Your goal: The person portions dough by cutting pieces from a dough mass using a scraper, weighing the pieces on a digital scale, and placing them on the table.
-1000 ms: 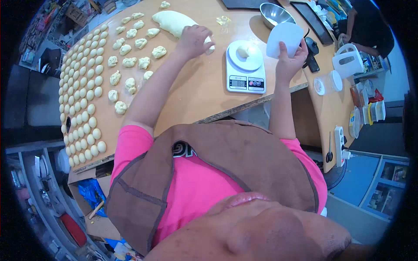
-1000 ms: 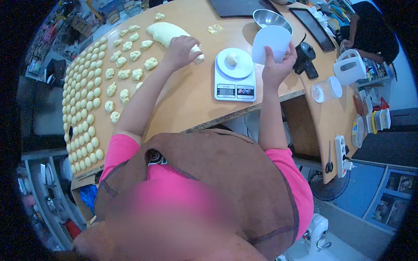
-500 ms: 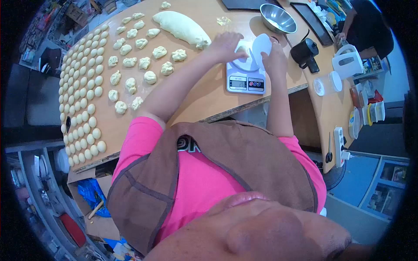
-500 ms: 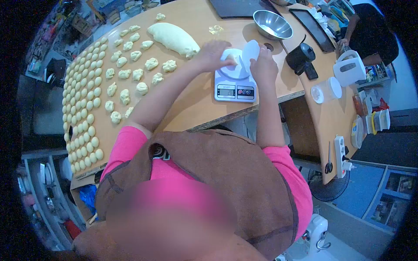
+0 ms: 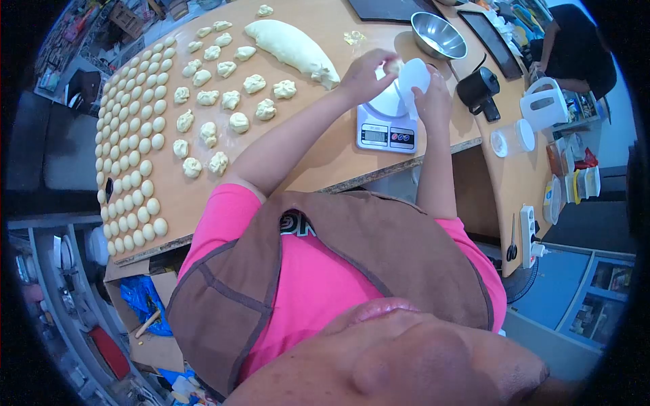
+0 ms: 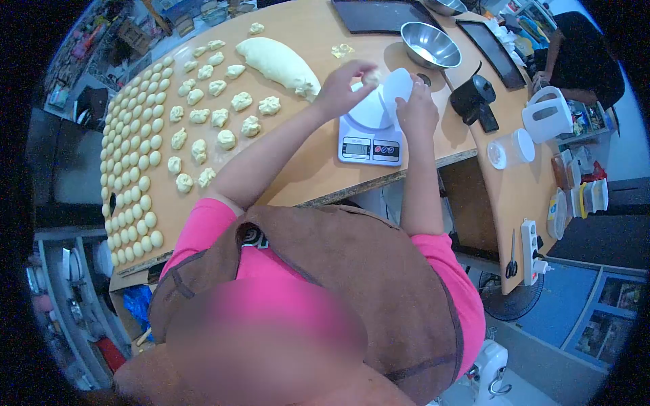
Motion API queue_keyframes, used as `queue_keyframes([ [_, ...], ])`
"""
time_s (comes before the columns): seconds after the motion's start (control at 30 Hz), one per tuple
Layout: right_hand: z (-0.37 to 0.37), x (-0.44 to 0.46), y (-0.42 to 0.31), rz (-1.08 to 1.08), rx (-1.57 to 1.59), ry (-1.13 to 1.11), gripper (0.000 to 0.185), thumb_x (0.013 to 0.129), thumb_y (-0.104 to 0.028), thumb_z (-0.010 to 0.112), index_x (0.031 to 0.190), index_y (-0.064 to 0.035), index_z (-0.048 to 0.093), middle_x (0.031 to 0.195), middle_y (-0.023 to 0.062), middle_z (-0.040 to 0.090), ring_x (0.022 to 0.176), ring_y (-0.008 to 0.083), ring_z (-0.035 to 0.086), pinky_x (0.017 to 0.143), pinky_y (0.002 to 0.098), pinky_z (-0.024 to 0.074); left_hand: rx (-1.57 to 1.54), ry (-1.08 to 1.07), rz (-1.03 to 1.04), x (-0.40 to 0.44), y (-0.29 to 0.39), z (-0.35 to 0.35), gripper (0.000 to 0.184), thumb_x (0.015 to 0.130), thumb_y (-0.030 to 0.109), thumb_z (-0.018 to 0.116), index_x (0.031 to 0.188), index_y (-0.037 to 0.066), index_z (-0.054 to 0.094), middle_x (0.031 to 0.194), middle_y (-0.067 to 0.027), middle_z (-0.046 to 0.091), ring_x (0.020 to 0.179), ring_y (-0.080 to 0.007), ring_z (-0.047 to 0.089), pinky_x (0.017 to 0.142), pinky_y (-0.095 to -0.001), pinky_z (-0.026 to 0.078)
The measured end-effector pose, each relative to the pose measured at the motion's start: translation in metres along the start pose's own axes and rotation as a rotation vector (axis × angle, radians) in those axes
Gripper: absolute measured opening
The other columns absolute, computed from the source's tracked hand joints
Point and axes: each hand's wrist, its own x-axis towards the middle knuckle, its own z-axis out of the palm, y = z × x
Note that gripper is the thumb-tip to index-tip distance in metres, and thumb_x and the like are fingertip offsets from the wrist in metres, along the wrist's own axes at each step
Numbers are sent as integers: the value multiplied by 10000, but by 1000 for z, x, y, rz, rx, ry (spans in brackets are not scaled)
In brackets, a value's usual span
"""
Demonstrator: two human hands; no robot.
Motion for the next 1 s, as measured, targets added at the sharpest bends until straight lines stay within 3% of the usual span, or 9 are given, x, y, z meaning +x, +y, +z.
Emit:
queue_keyframes([
  [0.07, -3, 2, 0, -10, 46, 20, 611, 783, -182, 721, 1329, -113, 456, 1220, 137, 579, 1043, 358, 614, 867, 441, 502, 656, -748, -35, 3, -12, -5, 518, 811, 330, 679, 1294, 192, 555, 1298, -121, 564, 1243, -281, 498, 1110, -514, 277],
  [0.1, -5, 3, 2, -22, 80, 129, 612, 781, -185, 726, 1328, -111, 461, 1230, 139, 580, 1073, 355, 599, 888, 435, 492, 845, -766, 15, -17, -4, -7, 565, 793, 390, 671, 1331, 283, 536, 1425, -127, 430, 1374, -340, 303, 1117, -603, 125],
  [0.23, -15, 8, 12, -178, 253, 337, 614, 774, -195, 742, 1320, -104, 478, 1257, 148, 575, 1135, 343, 568, 929, 422, 472, 697, -505, 197, -27, -2, -9, 622, 766, 390, 687, 1359, 324, 510, 1465, -87, 356, 1397, -389, 201, 1092, -642, 117],
  [0.4, -22, -1, 8, -198, 258, 279, 615, 774, -202, 751, 1320, -120, 481, 1245, 161, 584, 1116, 347, 579, 928, 415, 473, 617, -271, 214, -17, -16, -32, 419, 797, 355, 691, 1197, 250, 624, 1209, -31, 577, 1252, -277, 419, 1032, -486, 257],
  [0.43, -21, -2, 9, -239, 242, 283, 615, 776, -205, 752, 1322, -128, 480, 1236, 164, 589, 1108, 349, 582, 921, 417, 475, 648, -182, 287, -19, -19, -36, 226, 822, 293, 693, 1033, 215, 676, 1013, 29, 652, 1103, -204, 529, 963, -403, 304],
  [0.57, -20, -6, 9, -200, 234, 238, 613, 780, -213, 752, 1325, -148, 481, 1213, 153, 604, 1094, 344, 591, 904, 418, 480, 600, -192, 319, -25, -18, -46, 91, 829, 247, 694, 903, 196, 706, 847, 39, 675, 946, -167, 593, 930, -368, 331],
  [0.8, -23, -10, 1, -350, 277, 155, 601, 769, -192, 754, 1318, -179, 509, 1164, 129, 623, 1038, 310, 622, 840, 394, 515, 778, -396, 251, -50, 0, -33, 276, 824, 377, 681, 1047, 215, 688, 1047, -14, 653, 1065, -203, 549, 955, -420, 328],
  [0.9, -18, -10, 1, -392, 285, 137, 606, 763, -182, 753, 1322, -194, 518, 1156, 128, 625, 1017, 317, 626, 825, 395, 522, 856, -491, 263, -67, 10, -21, 546, 797, 532, 653, 1245, 224, 605, 1257, -59, 530, 1231, -273, 424, 1018, -524, 276],
  [1.0, -18, -11, -2, -418, 288, 107, 603, 767, -189, 747, 1325, -202, 521, 1151, 133, 626, 1003, 325, 629, 816, 401, 525, 965, -482, 227, -78, 16, -9, 695, 801, 626, 584, 1355, 212, 509, 1313, -80, 476, 1270, -286, 386, 1050, -572, 231],
])
